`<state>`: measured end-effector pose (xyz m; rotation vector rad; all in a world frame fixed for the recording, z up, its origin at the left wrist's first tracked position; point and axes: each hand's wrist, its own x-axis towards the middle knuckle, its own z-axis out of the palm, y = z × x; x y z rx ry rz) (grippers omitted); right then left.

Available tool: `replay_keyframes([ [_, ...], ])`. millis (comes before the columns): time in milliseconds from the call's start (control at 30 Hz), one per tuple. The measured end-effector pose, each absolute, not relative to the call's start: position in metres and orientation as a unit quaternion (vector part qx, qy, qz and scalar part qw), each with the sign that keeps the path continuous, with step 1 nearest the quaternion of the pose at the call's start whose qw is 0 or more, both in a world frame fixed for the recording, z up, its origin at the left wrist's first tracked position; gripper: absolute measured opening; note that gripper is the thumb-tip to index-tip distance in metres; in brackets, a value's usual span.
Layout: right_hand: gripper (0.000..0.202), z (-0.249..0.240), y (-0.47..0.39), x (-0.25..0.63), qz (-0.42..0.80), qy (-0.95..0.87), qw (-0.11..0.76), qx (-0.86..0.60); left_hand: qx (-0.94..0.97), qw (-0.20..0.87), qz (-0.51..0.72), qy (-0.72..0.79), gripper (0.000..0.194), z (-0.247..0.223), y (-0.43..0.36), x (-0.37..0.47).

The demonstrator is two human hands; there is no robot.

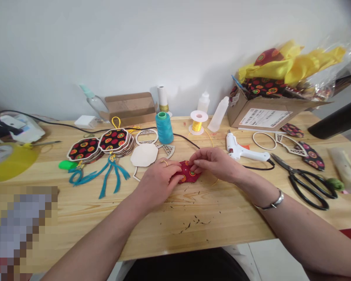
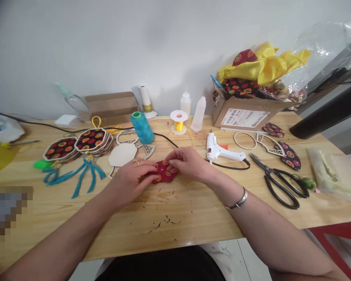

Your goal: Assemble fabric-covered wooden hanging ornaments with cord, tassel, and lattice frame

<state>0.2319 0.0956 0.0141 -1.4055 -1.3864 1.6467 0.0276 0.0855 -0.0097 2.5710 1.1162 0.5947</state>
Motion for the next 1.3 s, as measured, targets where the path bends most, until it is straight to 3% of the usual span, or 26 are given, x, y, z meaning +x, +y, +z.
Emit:
replay_keyframes([
  [300, 0.016, 0.009, 0.097, 0.232, 0.601, -0.539, 0.273, -0.524, 0.896, 0.092, 0.270, 0.341, 0.018, -0.012, 0.083, 0.031],
  [567, 0.015, 0.008, 0.096, 0.240, 0.453, -0.631, 0.344, -0.528, 0.787, 0.119, 0.252, 0.550, 0.024, -0.001, 0.088, 0.025],
  [833, 0.025, 0.008, 0.093, 0.240, 0.314, -0.739, 0.247, -0.542, 0.759, 0.199, 0.232, 0.575, 0.027, 0.002, 0.088, 0.027],
  [967, 0.029, 0.009, 0.091, 0.241, 0.314, -0.755, 0.205, -0.539, 0.739, 0.247, 0.238, 0.580, 0.033, 0.001, 0.088, 0.027],
  [1300, 0.038, 0.005, 0.090, 0.242, 0.334, -0.747, 0.196, -0.540, 0.735, 0.294, 0.213, 0.573, 0.036, -0.001, 0.089, 0.029],
])
